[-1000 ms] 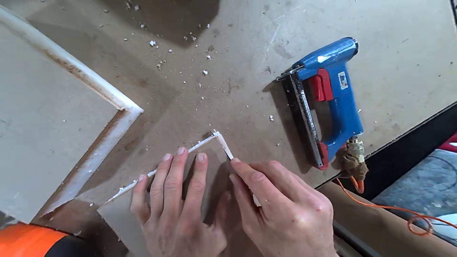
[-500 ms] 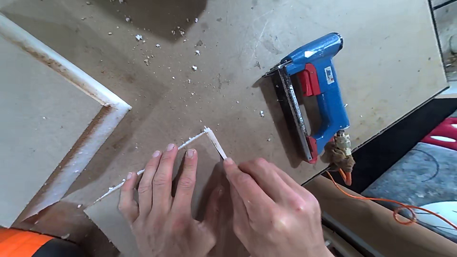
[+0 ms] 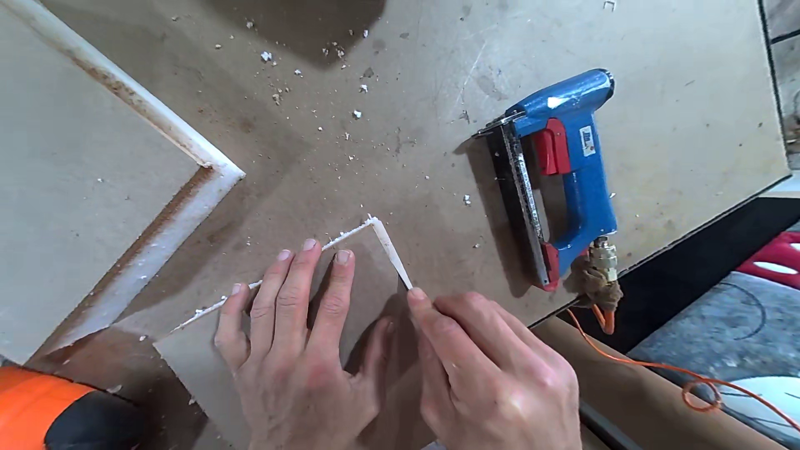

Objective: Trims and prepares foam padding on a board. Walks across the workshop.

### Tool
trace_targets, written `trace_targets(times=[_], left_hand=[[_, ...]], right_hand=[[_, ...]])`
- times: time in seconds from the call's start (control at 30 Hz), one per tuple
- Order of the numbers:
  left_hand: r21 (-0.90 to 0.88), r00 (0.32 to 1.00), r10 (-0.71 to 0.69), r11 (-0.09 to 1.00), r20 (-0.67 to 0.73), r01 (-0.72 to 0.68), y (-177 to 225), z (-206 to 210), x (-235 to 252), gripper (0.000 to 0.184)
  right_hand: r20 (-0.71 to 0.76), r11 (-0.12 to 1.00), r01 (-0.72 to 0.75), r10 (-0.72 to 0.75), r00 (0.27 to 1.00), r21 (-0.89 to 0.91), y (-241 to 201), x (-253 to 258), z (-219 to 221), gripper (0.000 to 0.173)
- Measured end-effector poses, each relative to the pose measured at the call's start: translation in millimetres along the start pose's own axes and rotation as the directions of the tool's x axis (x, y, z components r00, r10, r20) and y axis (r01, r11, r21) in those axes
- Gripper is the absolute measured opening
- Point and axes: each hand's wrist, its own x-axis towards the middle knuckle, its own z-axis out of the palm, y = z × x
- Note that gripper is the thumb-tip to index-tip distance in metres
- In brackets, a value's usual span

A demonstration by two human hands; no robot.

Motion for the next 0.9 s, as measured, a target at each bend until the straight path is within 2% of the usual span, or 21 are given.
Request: trace_targets(times=[0.9], left_hand=[[-0.026,1.000,-0.005,1.000,-0.006,0.004,-1,0,-2,0.070]], right_hand=[[0.039,1.000,-0.014,0.014,0.999,0.013,10,-30,-4,0.015]])
